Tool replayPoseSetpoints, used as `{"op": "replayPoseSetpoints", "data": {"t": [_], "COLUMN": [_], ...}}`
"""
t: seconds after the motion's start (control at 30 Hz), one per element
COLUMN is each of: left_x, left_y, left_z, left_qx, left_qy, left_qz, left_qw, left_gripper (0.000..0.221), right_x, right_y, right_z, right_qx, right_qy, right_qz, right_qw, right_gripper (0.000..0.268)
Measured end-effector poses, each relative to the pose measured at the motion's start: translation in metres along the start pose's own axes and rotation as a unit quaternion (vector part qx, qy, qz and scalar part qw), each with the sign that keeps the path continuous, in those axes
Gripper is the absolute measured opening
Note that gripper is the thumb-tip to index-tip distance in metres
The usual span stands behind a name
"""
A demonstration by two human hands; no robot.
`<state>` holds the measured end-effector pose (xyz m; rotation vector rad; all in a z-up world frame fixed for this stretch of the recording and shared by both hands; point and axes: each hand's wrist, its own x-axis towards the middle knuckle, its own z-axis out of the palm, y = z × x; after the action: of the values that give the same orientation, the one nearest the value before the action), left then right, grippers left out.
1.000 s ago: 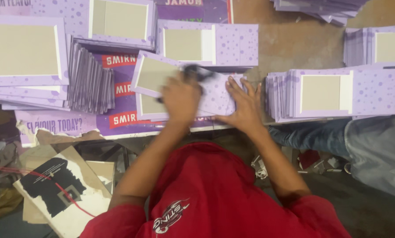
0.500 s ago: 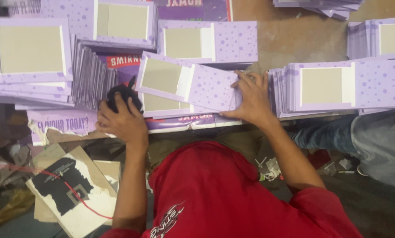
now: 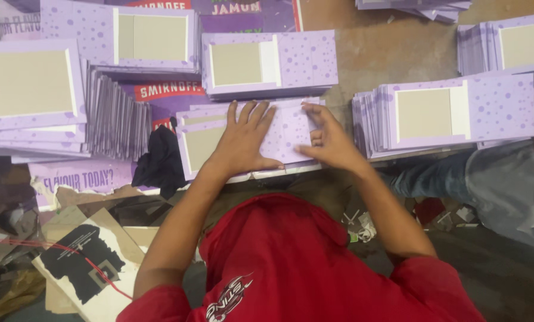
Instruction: The person repeatedly folds purple paper cards in half and stacks them on the table. The person uses a black cloth to wipe the surface of the cards between folds. The person handles the cards one at a time and places the finished stacks on the table.
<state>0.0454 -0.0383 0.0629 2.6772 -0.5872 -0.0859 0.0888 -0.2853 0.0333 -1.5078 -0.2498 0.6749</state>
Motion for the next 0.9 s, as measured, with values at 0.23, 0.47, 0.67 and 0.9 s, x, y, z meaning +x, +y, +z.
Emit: {"op": "replayPoseSetpoints", "data": {"t": [0.23,0.47,0.67,0.9], "left_x": [-0.005,-0.005,-0.003,-0.022], "left_y": [-0.016,-0.015,-0.021,-0.029], "left_z": [0.025,0.025,0.028,0.02], "left_qx": [-0.004,-0.011,-0.021,0.021], "left_qy": [0.007,0.015,-0.016,0.125], "left_qz": [0.014,-0.005,-0.009,-0.211], "left_qw": [1.0,1.0,1.0,0.969], "left_gripper": [0.128,0.122,0.12,0.07], "right_x": [0.056,0.019,-0.013,0.007], "right_y": [0.001,0.003,0.001,-0.006], "right_z": [0.027,0.045,0.06,0.04], "right_qx": [-0.405,-0.428,-0.385,-0.368], "right_qy": [0.222,0.217,0.22,0.293], "right_qz": [-0.036,-0.03,0.021,0.004], "right_qw": [0.886,0.877,0.896,0.883], "right_gripper": [0.072,0.088,0.09,0.073]}}
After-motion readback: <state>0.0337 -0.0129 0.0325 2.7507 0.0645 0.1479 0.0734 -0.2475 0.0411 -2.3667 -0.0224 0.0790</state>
